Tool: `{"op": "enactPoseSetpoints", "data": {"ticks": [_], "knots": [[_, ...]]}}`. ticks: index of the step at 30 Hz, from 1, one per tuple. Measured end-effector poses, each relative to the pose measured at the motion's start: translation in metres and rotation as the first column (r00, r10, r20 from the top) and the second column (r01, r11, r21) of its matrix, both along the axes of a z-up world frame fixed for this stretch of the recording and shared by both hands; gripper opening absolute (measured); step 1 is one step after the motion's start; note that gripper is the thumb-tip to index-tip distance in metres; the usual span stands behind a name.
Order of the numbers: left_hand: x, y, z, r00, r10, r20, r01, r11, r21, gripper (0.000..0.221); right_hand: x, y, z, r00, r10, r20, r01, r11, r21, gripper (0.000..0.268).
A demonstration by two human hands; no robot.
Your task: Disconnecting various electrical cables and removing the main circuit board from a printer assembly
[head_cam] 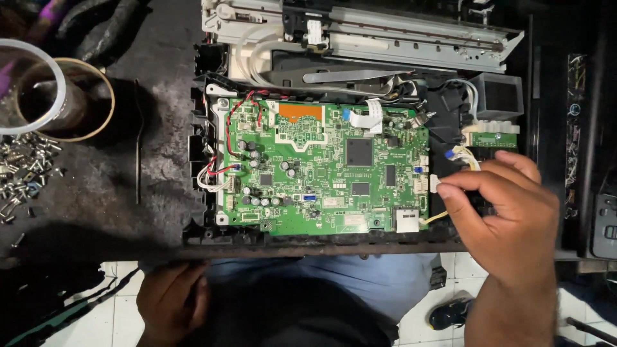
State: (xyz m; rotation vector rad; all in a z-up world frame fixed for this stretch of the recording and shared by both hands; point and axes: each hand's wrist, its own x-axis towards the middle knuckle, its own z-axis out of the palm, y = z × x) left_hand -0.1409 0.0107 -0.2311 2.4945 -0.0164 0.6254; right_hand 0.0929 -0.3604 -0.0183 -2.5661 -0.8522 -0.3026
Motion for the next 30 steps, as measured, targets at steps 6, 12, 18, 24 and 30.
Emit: {"op": "enactPoseSetpoints", "data": {"ticks": [6,12,18,24,30], "knots": [[-0.004,0.001,-0.005,1.0,0.006,0.012,-0.006,1.0,-0.013,0.025,-0.01,0.017,0.008,0.976,-0.174,-0.13,0.178,0.984,0.019,0.017],[-0.005,0.002,-0.006,1.0,-0.009,-0.016,0.01,0.999,0.049,0.025,-0.009,0.023,0.011,0.981,-0.155,-0.112,0.156,0.988,-0.005,0.017],[-0.002,0.002,0.0,0.999,-0.023,0.024,0.024,1.0,-0.019,0.023,-0.009,0.025,0.011,0.978,-0.174,-0.116,0.172,0.985,-0.027,0.016],[-0.003,0.003,-0.006,1.0,-0.026,0.014,0.027,0.998,-0.058,0.028,-0.009,0.028,0.014,0.979,-0.176,-0.1,0.171,0.983,-0.061,0.018],[0.0,0.002,0.002,0.999,-0.024,0.03,0.025,0.999,-0.034,0.025,-0.007,0.032,0.016,0.977,-0.184,-0.108,0.176,0.981,-0.083,0.019]]}}
